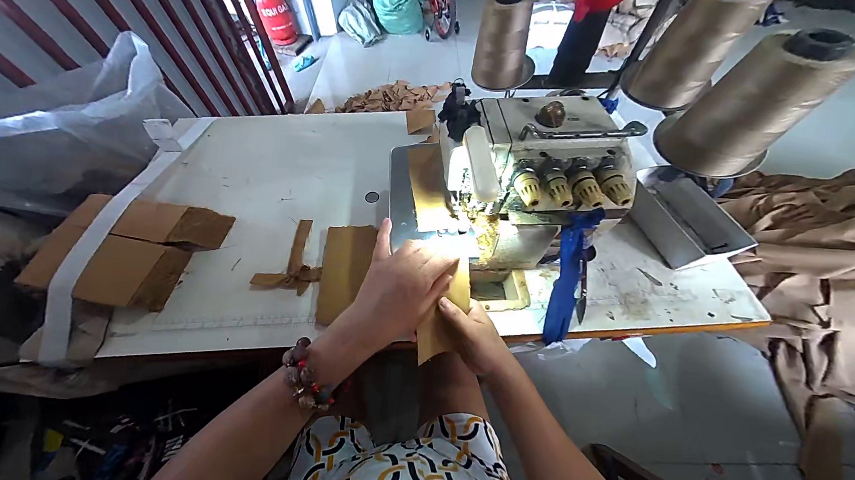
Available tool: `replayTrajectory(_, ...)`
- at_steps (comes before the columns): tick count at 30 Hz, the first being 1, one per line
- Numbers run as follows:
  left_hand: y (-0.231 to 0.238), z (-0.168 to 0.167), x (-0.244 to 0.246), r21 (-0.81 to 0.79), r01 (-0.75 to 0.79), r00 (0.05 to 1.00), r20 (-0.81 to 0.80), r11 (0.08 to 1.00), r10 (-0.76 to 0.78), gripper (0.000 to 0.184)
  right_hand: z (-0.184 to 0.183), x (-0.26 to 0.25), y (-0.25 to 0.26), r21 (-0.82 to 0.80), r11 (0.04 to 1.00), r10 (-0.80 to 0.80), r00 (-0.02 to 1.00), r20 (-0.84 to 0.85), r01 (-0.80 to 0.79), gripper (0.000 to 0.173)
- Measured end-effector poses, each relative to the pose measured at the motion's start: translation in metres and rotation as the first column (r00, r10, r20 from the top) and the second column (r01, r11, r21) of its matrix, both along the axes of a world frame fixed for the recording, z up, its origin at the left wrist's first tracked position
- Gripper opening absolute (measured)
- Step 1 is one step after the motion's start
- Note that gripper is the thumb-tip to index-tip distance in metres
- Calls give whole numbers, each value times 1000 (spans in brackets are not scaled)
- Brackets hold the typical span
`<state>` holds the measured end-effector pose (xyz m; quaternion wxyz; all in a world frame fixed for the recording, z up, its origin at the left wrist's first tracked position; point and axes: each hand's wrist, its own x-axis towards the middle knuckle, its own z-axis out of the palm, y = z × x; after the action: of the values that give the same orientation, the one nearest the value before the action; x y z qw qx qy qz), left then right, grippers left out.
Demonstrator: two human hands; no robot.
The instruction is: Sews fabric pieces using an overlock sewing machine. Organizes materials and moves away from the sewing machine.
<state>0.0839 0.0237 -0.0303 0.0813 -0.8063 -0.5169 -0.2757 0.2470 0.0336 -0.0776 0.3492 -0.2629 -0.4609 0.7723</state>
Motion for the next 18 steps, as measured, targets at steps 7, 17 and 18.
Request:
replayTrajectory(7, 12, 12, 8, -90, -21, 1000, -11, 996, 20, 31, 8, 2, 15, 34, 999, 14, 1000, -21, -14, 26)
replayTrajectory(17, 15, 13, 2, -170, -1, 999, -35, 985, -5, 36, 7, -1, 17, 2, 1000, -31, 999, 21, 31, 24)
replayTrajectory(18, 18, 16, 1, -197, 2, 999, -35, 980, -9, 38, 10, -2, 19, -9, 999, -40, 999, 19, 40, 25)
